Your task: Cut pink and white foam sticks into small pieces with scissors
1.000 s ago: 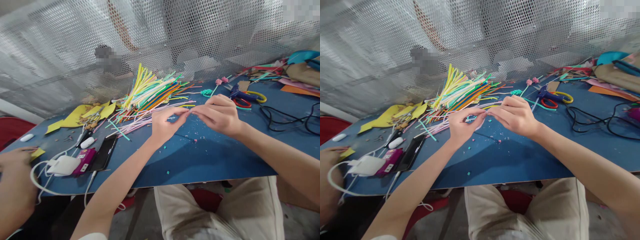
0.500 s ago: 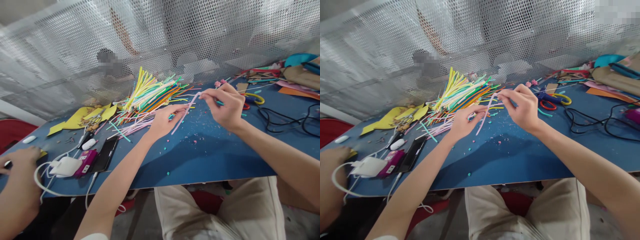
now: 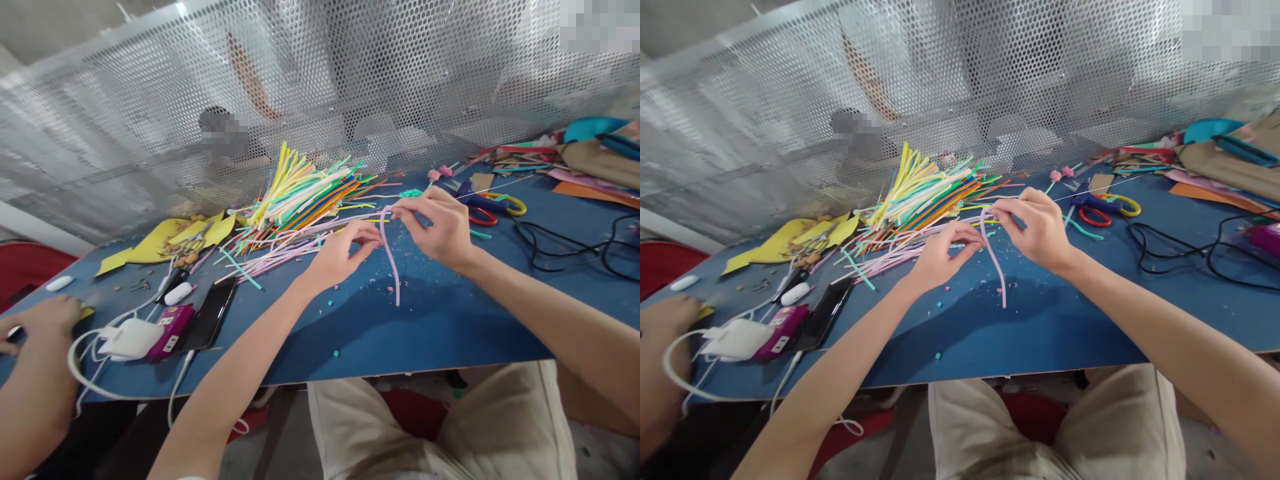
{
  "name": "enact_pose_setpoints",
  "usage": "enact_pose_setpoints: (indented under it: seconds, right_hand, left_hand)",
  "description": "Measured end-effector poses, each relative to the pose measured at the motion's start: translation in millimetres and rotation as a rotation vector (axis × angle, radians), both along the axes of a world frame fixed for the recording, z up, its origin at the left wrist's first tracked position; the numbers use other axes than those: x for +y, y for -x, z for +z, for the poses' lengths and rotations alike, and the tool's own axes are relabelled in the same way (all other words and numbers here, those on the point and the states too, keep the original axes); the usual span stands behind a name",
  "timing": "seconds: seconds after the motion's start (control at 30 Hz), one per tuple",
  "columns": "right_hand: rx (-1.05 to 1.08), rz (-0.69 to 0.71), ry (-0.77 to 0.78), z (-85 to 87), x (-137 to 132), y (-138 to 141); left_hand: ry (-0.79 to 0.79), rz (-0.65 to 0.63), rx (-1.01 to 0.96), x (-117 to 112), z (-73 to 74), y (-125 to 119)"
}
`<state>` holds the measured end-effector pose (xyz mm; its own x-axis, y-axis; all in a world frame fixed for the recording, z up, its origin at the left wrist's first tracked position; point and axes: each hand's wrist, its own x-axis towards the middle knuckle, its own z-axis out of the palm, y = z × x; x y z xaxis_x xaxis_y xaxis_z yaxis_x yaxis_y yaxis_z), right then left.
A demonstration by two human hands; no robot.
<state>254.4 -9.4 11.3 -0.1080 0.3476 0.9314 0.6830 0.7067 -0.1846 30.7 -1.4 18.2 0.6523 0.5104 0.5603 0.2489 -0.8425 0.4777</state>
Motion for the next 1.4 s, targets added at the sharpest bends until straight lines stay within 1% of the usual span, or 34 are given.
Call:
enact_pose_setpoints:
  seconds: [0.03,0.1,0.17,0.2,0.27,0.37,0.57,0.67,0.8,0.9,0.97,1.03,1.13,1.2,1.23,1.3,1.33,1.4]
  right_hand:
    - [-0.014,0.013,0.000,0.0,-1,1]
    - [-0.043,0.037,0.013,-0.1,-3,4]
    - [-0.063,0.063,0.034,-0.1,-5,6]
    - [-0.068,0.073,0.043,0.0,-6,7]
    - [-0.072,0.093,0.044,0.0,-8,8]
    - [-0.089,0.107,0.028,-0.5,-9,10]
    - [-0.109,0.110,-0.001,-3.1,-8,12]
    - [-0.133,0.104,-0.023,-3.8,-7,13]
    - [-0.228,0.078,-0.059,-4.1,-7,11]
    - [-0.284,0.049,-0.076,-4.8,-7,10]
    - [-0.298,0.046,-0.061,-6.0,-6,11]
    - [-0.316,0.047,-0.030,-7.5,-5,12]
    - [-0.315,0.058,0.002,-9.5,-3,14]
    - [-0.303,0.077,0.017,-10.1,-3,16]
    - [-0.298,0.087,0.026,-10.2,-3,17]
    - [-0.287,0.101,0.043,-10.5,-4,17]
    - [-0.279,0.108,0.044,-10.8,-4,17]
    - [-0.266,0.114,0.042,-12.1,-3,17]
  left_hand:
    - [-0.116,0.020,0.044,3,-2.1,2]
    - [-0.399,0.060,0.113,9,-5.0,7]
    - [-0.636,0.117,0.126,12,-5.8,11]
    - [-0.715,0.149,0.121,13,-5.5,13]
    - [-0.803,0.213,0.100,12,-3.6,15]
    - [-0.845,0.248,0.070,10,0.7,16]
    - [-0.839,0.244,-0.002,5,8.3,17]
    - [-0.820,0.227,-0.010,5,9.2,18]
    - [-0.767,0.210,-0.007,6,7.8,18]
    - [-0.664,0.253,-0.061,5,8.6,15]
    - [-0.523,0.304,-0.109,4,11.2,12]
    - [-0.300,0.334,-0.126,2,14.5,9]
    - [0.137,0.323,-0.112,3,17.4,6]
    - [0.409,0.309,-0.123,6,15.9,5]
    - [0.519,0.298,-0.142,8,14.2,5]
    - [0.690,0.267,-0.199,13,9.2,5]
    - [0.751,0.253,-0.222,15,6.4,5]
    - [0.819,0.241,-0.230,17,1.3,4]
